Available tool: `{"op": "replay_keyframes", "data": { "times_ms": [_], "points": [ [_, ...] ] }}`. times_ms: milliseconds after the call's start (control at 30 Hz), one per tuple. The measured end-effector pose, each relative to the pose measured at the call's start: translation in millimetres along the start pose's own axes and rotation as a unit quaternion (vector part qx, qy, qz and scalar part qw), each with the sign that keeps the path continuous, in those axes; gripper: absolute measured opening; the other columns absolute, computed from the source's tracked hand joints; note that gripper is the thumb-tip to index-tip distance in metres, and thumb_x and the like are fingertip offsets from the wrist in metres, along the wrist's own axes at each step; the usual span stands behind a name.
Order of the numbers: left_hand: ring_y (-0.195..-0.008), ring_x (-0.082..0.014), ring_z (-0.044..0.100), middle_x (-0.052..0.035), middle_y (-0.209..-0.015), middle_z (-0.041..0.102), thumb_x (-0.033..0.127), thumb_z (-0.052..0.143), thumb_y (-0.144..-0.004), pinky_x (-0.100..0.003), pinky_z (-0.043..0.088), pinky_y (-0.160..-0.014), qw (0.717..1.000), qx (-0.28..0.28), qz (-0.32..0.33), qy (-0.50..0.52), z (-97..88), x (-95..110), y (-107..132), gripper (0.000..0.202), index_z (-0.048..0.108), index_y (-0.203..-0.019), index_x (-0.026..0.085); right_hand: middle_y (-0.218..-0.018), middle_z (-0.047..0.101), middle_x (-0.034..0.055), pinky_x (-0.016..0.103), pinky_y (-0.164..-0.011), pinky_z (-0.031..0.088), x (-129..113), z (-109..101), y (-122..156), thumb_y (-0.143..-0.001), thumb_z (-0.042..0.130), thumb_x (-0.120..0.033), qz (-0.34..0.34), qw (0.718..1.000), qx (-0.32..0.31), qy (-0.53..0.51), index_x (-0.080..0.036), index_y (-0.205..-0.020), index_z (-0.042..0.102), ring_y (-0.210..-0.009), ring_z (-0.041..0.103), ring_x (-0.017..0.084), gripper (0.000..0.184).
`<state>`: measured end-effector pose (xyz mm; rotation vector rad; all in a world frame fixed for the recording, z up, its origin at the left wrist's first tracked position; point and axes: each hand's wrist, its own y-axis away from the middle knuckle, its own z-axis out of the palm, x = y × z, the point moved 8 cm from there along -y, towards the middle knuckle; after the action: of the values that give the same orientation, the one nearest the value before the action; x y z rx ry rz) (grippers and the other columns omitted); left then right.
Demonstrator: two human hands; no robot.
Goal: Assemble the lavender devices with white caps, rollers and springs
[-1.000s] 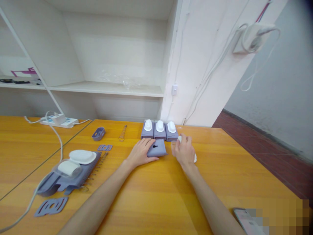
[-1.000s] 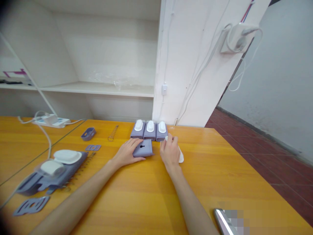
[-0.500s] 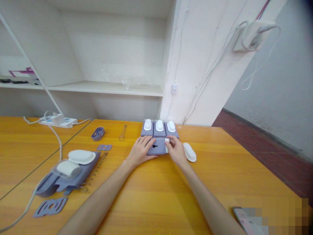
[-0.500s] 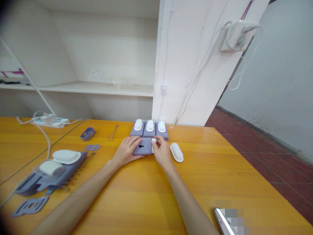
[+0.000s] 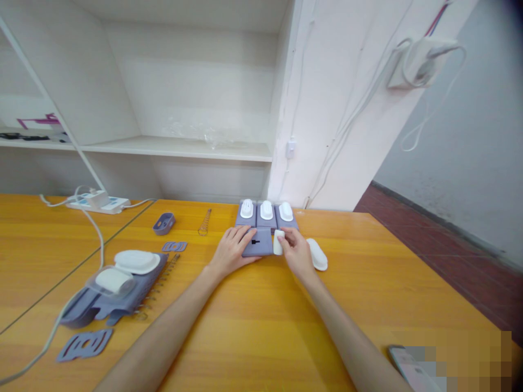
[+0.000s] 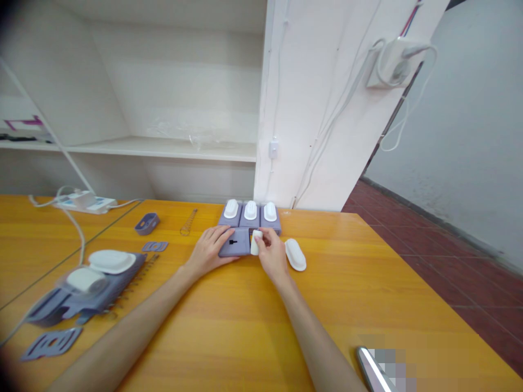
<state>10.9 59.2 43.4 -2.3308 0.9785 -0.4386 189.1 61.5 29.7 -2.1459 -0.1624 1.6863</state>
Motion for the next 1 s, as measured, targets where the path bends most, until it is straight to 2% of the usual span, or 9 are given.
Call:
{"op": "replay_keyframes", "data": {
  "times_ms": [167,433,700,833,900,1000],
  "points": [
    [-0.117,-0.0283,0.045,-0.0126,-0.128,0.049,0.049,0.061,-0.073,-0.045,0.035,-0.098,1.000,-0.009,0.003,0.005,0.0,0,-1,0.068,0.039,-0.132,0.022,-0.097,0.068,0.0085,0.034,-0.076,0.049,5,2,3,-0.082,0.051,-0.038,0.001,0.999,0.030,0.030,-0.018,-0.106,0.055,-0.085,0.063,0.020,0.031],
    [-0.119,-0.0282,0.043,-0.0124,-0.129,0.048,0.051,0.056,-0.077,-0.044,0.033,-0.099,0.999,-0.026,0.024,-0.001,4.7,3,1,0.066,0.038,-0.133,0.022,-0.095,0.068,0.0064,0.033,-0.077,0.048,4,9,4,-0.084,0.049,-0.035,-0.035,0.995,-0.014,0.091,-0.019,-0.106,0.057,-0.083,0.061,0.018,0.029],
    [-0.119,-0.0290,0.043,-0.0138,-0.130,0.048,0.052,0.054,-0.078,-0.044,0.034,-0.099,0.999,0.014,0.027,-0.009,-1.9,3,3,0.065,0.039,-0.133,0.020,-0.102,0.066,0.0081,0.031,-0.079,0.047,-25,9,9,-0.087,0.044,-0.035,-0.095,0.977,-0.014,0.190,-0.018,-0.114,0.056,-0.087,0.061,0.019,0.034],
    [-0.120,-0.0283,0.042,-0.0135,-0.131,0.048,0.049,0.053,-0.080,-0.044,0.033,-0.100,0.999,0.035,0.026,-0.027,-5.4,2,5,0.061,0.039,-0.133,0.021,-0.114,0.061,0.0126,0.036,-0.088,0.045,-35,15,18,-0.083,0.052,-0.042,-0.130,0.955,0.004,0.266,-0.016,-0.127,0.047,-0.101,0.057,0.023,0.052],
    [-0.121,-0.0283,0.042,-0.0139,-0.131,0.048,0.048,0.053,-0.080,-0.044,0.032,-0.100,0.998,0.049,0.035,-0.036,-7.0,2,7,0.061,0.040,-0.133,0.020,-0.114,0.061,0.0139,0.038,-0.089,0.044,-37,17,20,-0.082,0.054,-0.043,-0.133,0.950,0.016,0.281,-0.014,-0.130,0.044,-0.104,0.056,0.025,0.057],
    [-0.120,-0.0285,0.043,-0.0147,-0.131,0.049,0.047,0.055,-0.079,-0.044,0.032,-0.100,0.995,0.076,0.043,-0.049,-10.1,3,9,0.061,0.041,-0.132,0.018,-0.110,0.063,0.0140,0.038,-0.086,0.045,-37,18,19,-0.084,0.051,-0.040,-0.124,0.952,0.022,0.278,-0.014,-0.132,0.043,-0.100,0.057,0.025,0.055]
  ]
}}
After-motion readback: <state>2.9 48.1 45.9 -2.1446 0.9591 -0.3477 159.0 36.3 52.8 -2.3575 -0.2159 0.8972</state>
